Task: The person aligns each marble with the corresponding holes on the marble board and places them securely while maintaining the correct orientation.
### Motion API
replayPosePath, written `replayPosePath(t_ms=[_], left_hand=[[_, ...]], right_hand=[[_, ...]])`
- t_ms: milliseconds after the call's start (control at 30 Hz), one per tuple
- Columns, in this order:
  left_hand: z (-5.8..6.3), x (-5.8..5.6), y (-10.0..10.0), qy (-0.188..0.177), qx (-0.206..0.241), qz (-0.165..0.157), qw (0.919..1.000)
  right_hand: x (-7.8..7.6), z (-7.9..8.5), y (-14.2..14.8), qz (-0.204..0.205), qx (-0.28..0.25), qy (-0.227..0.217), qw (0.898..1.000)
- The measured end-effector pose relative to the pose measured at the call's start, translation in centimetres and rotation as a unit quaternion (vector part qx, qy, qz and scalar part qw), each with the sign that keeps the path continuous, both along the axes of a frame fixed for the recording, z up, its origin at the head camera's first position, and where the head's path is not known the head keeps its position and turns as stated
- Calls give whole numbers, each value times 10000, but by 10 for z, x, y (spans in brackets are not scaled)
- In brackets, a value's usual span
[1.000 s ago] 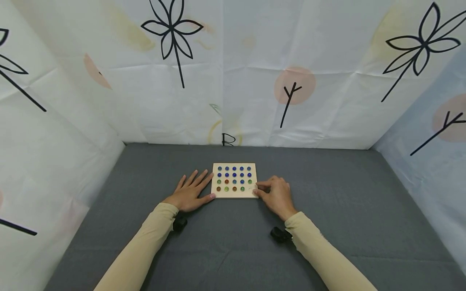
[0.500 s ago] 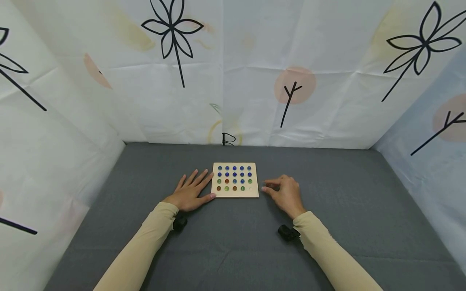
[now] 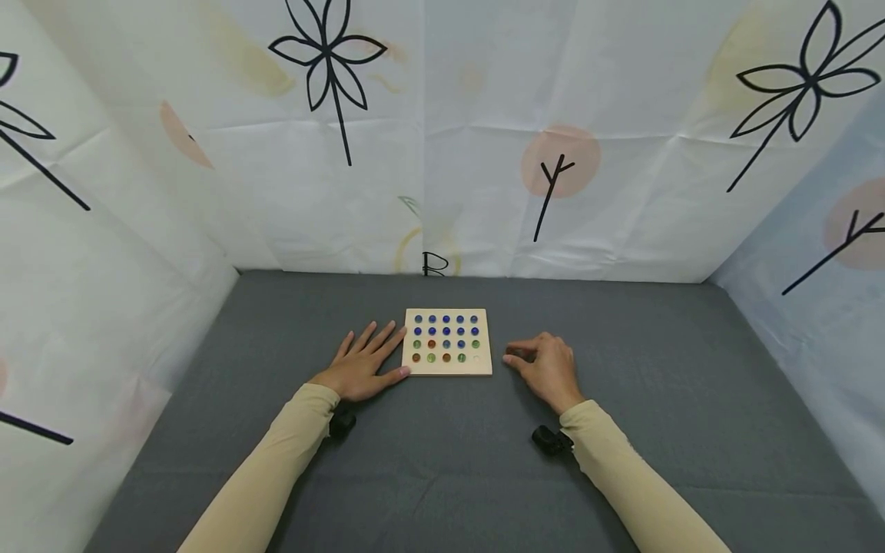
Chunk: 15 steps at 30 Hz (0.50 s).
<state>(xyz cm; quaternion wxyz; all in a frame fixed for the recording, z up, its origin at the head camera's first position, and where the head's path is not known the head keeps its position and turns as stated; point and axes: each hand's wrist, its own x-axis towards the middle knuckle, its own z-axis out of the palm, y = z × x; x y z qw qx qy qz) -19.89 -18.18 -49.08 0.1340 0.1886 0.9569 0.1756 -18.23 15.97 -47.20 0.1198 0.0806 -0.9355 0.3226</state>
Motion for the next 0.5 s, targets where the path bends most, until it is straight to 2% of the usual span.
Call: replayPosePath(t_ms=[200, 500], left_hand=[[5, 2, 0, -38, 24, -20, 10000], [1, 1, -1, -26, 130, 20, 9999]], right_hand=[[-2, -2, 0, -117, 50, -40, 9999], [-3, -5, 1, -98, 74, -48, 9999]])
